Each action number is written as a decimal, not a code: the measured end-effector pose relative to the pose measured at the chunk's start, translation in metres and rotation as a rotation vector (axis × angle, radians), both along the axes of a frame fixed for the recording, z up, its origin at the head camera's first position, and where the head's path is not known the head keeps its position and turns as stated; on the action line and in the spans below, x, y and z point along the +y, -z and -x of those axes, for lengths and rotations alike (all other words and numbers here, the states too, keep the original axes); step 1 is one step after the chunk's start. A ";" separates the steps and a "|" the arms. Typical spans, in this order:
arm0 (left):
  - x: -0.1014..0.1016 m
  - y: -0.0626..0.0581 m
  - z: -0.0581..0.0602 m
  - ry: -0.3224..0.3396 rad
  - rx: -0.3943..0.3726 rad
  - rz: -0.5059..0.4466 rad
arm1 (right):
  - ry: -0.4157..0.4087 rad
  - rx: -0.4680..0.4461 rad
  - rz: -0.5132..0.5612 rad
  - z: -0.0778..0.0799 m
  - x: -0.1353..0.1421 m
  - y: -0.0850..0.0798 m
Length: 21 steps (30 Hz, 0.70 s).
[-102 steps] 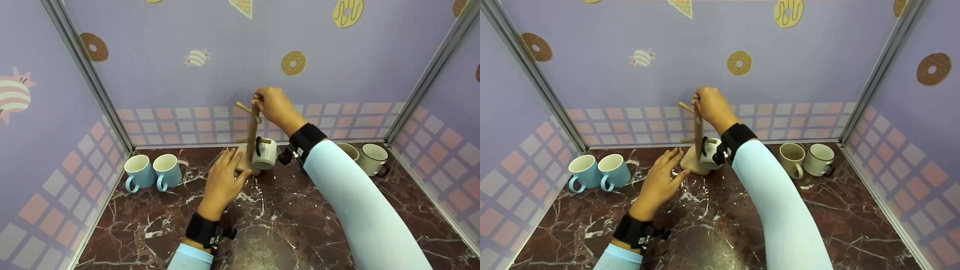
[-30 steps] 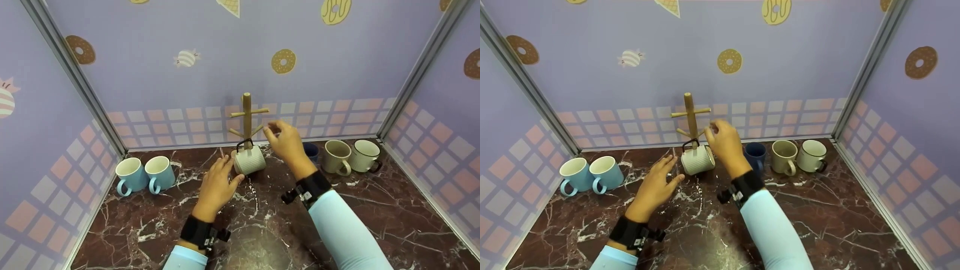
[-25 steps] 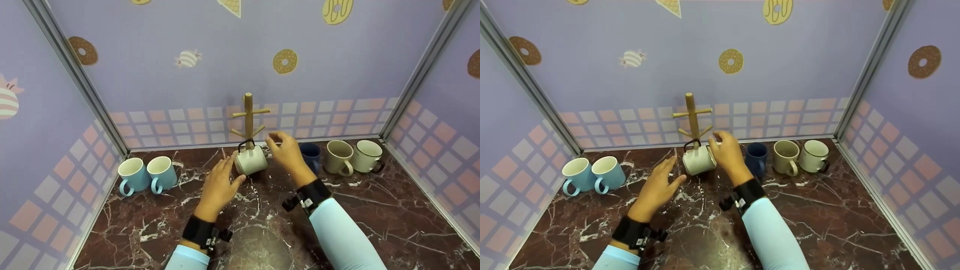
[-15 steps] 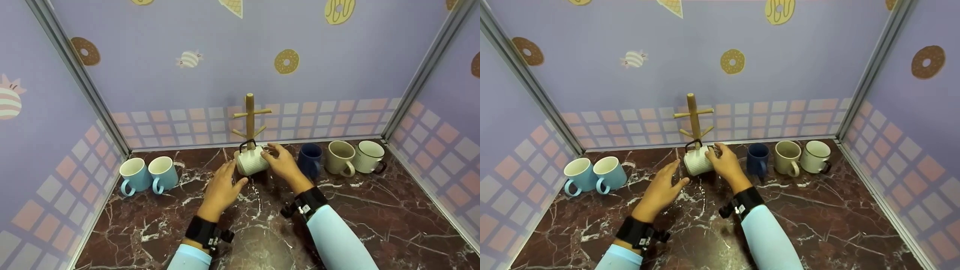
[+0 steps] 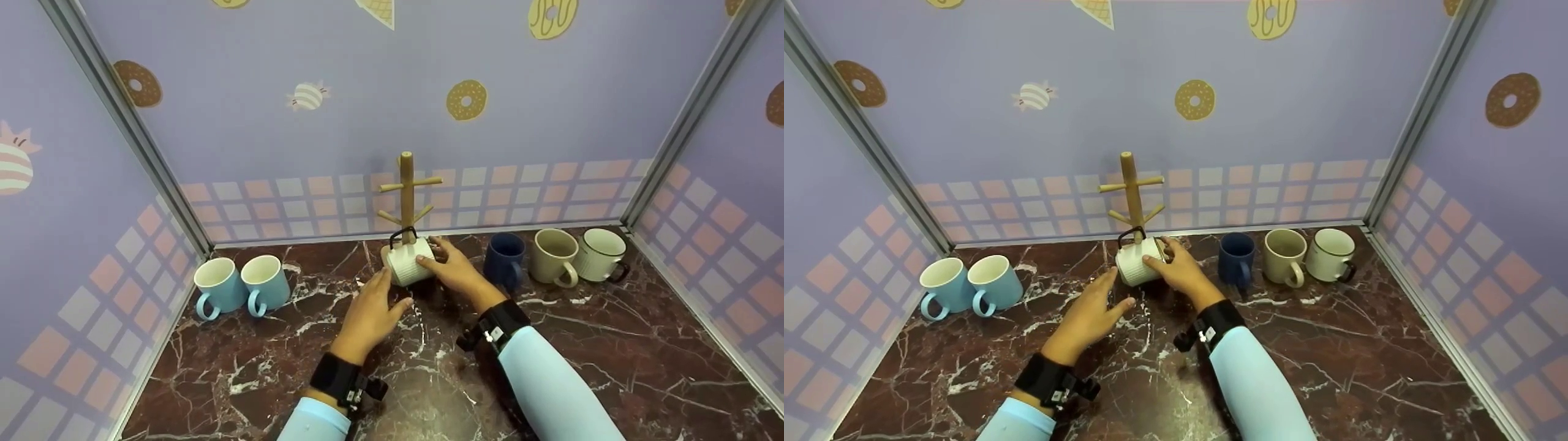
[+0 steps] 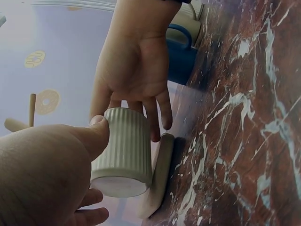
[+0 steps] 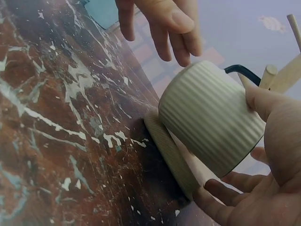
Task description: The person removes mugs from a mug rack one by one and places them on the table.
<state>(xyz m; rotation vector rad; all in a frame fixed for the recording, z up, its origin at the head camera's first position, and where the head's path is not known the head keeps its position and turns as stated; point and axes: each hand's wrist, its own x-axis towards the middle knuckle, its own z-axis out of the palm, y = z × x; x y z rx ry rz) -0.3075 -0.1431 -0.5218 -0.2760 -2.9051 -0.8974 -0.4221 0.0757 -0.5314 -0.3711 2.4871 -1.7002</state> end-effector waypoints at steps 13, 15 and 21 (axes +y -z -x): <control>0.005 0.002 0.000 0.024 -0.029 -0.059 | -0.064 -0.025 0.157 0.002 -0.003 0.003; 0.006 0.001 0.000 0.018 -0.023 -0.060 | -0.048 -0.008 0.150 0.001 -0.002 0.001; 0.009 -0.006 -0.004 0.021 0.000 -0.056 | -0.020 0.042 0.135 -0.006 0.003 -0.007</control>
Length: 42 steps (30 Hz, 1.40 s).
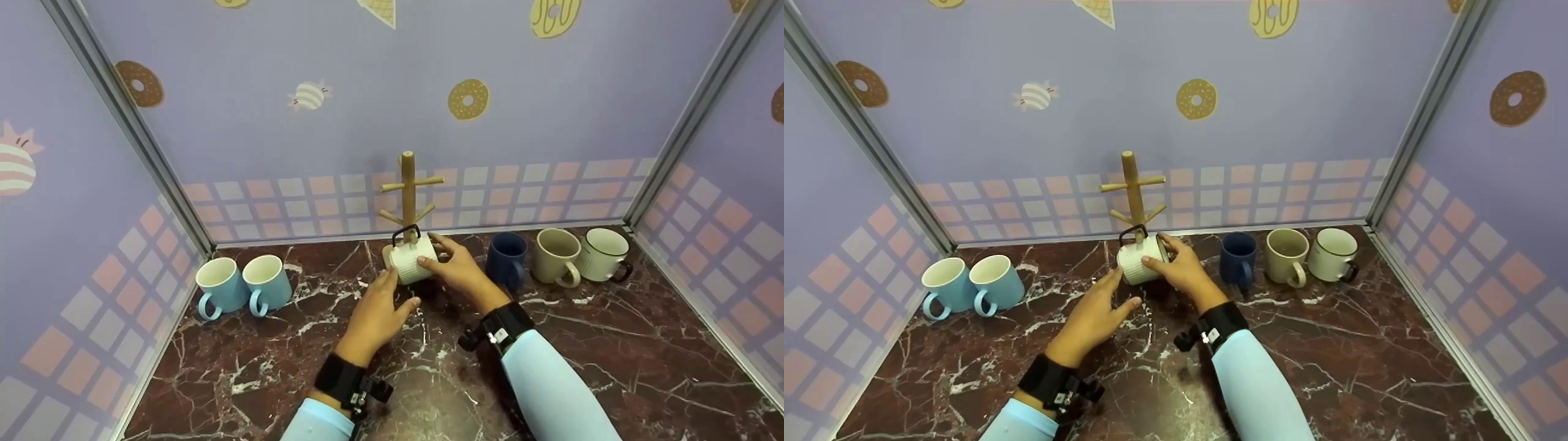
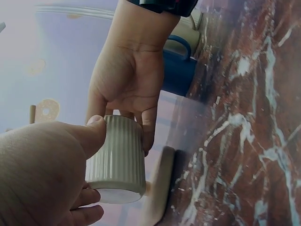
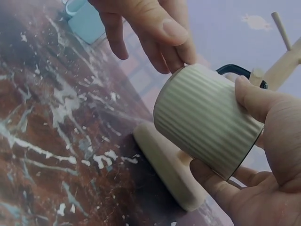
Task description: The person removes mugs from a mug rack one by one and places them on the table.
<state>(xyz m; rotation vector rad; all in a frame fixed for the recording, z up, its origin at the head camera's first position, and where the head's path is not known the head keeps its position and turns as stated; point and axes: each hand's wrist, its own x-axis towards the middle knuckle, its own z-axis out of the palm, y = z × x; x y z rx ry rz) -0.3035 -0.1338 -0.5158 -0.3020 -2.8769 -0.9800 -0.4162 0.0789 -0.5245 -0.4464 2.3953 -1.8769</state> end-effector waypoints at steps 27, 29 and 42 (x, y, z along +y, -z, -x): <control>-0.004 -0.065 -0.034 -0.140 0.331 -0.077 | -0.037 0.245 -0.301 -0.059 0.027 -0.054; -0.005 -0.066 -0.033 -0.145 0.357 -0.113 | -0.069 0.295 -0.345 -0.065 0.025 -0.059; -0.011 -0.068 -0.031 0.007 0.074 -0.194 | -0.248 0.538 -0.478 -0.089 0.016 -0.072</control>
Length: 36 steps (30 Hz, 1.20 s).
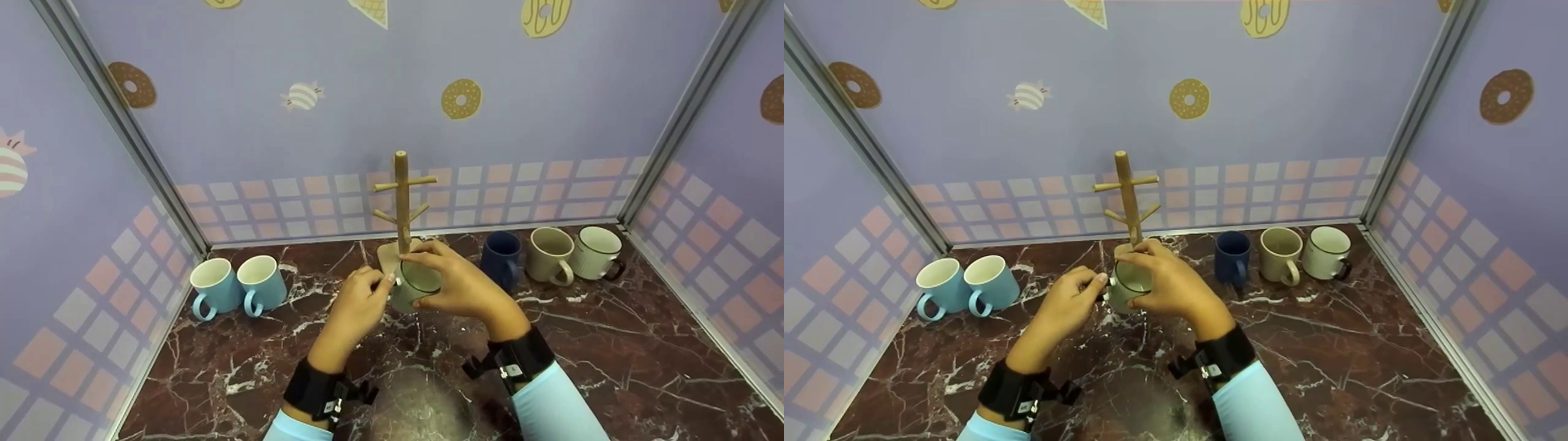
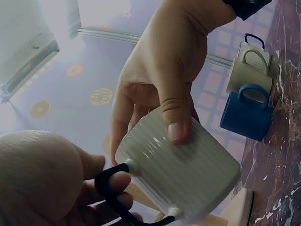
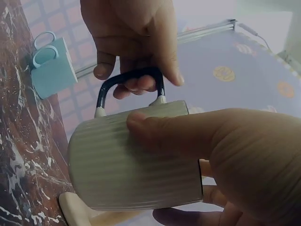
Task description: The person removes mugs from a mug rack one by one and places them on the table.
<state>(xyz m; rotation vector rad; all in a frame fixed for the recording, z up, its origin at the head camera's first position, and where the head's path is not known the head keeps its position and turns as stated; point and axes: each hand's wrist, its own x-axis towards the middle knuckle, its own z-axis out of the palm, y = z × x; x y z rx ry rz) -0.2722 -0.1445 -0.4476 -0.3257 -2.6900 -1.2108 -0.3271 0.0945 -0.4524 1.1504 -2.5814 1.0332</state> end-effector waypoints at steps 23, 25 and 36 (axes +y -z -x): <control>-0.039 0.016 0.011 -0.250 -0.092 -0.190 | 0.129 0.132 -0.066 -0.011 -0.021 0.007; -0.047 0.018 0.014 -0.327 -0.066 -0.213 | 0.128 0.140 -0.072 -0.012 -0.022 0.008; -0.120 0.078 0.056 -0.574 0.096 -0.377 | 0.061 0.144 -0.134 -0.016 -0.032 0.015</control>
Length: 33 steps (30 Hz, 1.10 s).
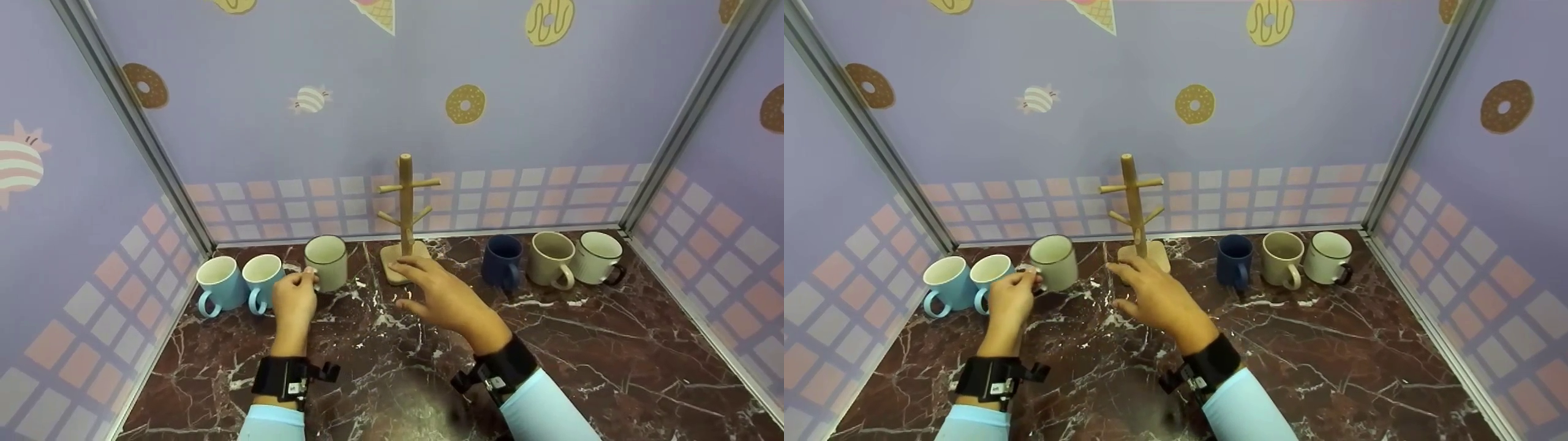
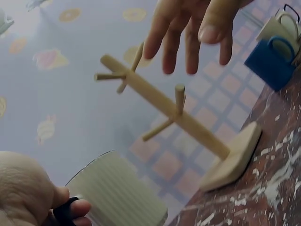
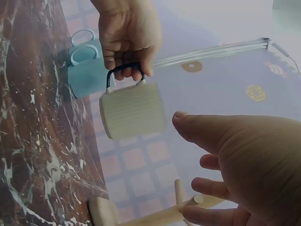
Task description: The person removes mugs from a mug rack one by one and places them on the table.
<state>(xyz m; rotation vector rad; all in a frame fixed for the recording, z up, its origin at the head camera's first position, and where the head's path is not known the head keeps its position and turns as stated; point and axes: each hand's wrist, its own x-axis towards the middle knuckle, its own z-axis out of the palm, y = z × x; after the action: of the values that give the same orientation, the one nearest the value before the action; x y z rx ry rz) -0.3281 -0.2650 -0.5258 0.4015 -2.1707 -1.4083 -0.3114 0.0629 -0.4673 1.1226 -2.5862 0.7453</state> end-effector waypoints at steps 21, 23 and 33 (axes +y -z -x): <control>-0.039 0.064 0.030 -0.143 -0.103 -0.045 | -0.047 -0.007 -0.063 -0.001 -0.004 0.001; -0.039 0.061 0.027 -0.140 -0.125 -0.020 | -0.049 -0.009 -0.070 -0.002 -0.004 0.001; -0.015 -0.009 -0.021 -0.062 -0.148 0.194 | -0.002 -0.041 -0.054 0.001 0.009 -0.002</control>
<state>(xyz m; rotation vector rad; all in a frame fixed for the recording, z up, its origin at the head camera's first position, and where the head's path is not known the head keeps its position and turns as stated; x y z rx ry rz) -0.3070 -0.2796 -0.5173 0.5093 -2.3662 -1.1545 -0.3121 0.0723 -0.4656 1.1376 -2.6545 0.7097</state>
